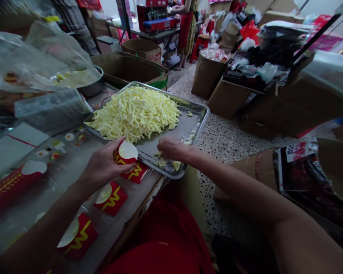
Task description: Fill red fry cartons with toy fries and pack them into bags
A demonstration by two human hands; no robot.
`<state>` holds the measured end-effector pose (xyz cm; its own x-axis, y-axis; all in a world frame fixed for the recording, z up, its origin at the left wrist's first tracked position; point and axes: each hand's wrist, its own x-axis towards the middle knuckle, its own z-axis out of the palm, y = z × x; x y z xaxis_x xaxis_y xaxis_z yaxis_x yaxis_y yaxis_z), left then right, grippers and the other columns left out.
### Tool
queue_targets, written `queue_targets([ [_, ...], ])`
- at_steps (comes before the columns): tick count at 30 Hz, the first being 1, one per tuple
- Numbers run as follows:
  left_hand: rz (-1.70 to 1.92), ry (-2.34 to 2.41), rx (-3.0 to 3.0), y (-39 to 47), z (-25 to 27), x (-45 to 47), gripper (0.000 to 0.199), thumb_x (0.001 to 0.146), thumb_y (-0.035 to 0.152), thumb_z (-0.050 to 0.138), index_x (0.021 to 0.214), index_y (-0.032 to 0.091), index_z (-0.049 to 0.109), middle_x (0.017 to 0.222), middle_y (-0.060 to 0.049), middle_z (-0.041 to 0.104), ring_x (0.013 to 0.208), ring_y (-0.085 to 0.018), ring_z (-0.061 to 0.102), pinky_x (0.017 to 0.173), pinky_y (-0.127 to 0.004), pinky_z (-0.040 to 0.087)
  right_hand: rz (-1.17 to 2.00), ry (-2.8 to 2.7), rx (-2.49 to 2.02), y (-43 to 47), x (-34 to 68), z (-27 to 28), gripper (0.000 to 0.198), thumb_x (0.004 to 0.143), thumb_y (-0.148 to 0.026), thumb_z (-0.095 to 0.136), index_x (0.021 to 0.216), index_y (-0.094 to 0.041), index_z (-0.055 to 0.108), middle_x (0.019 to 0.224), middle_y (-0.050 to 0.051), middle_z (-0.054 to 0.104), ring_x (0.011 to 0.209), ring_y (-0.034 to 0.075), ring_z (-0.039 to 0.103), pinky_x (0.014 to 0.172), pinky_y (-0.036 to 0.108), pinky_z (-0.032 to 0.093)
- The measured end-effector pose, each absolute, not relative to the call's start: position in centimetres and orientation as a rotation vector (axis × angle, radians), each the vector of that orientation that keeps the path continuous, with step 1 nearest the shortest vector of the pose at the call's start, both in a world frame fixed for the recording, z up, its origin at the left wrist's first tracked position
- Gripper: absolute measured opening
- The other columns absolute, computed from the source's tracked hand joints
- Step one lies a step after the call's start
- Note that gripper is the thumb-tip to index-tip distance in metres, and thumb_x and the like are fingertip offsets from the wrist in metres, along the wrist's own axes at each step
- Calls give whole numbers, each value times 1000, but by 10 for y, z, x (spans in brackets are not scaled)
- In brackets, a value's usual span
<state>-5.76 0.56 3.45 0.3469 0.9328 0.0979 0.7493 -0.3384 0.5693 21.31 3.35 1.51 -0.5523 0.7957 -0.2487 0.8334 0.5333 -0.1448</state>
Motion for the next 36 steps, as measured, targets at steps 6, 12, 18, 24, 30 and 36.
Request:
queue_targets([
  [6,440,1575,2298,-8,29,-36,83,72,36,78,146,17,46,140,-14,59,124,-32,61,105,-40,49,-1049,2588,2050,30,191,24,17,74,-25,64,79,-13,76,63,1,65,59,11,53,55,23,32],
  [12,686,1691,2283,0,15,-6,72,75,33,71,140,16,47,124,-16,64,118,-33,63,98,-42,52,-750,2561,2266,18,133,47,19,83,-26,63,83,-12,76,77,7,71,70,15,59,59,25,34],
  [18,777,1718,2300,10,16,-8,68,77,32,64,140,13,46,129,-19,62,118,-35,62,97,-43,52,-624,2706,1985,13,130,51,31,96,-25,47,95,-18,77,96,9,74,81,16,62,66,26,36],
  [24,883,1689,2288,12,10,-13,65,80,36,64,140,15,48,123,-17,63,113,-33,63,99,-44,51,-753,2680,2176,25,125,49,28,89,-30,55,97,-20,80,93,6,76,81,16,64,64,25,35],
  [30,926,1557,2301,18,9,-23,68,71,31,72,136,16,54,120,-14,62,110,-31,64,99,-42,53,-1278,2913,1697,28,134,45,19,81,-14,60,85,-16,79,87,3,76,78,13,63,65,21,38],
  [36,1006,1367,2013,34,3,-31,83,66,37,82,141,17,52,134,-11,65,119,-29,64,107,-41,49,-1920,2724,2052,46,165,33,29,81,-42,75,90,-15,80,66,0,68,56,11,52,55,23,39],
])
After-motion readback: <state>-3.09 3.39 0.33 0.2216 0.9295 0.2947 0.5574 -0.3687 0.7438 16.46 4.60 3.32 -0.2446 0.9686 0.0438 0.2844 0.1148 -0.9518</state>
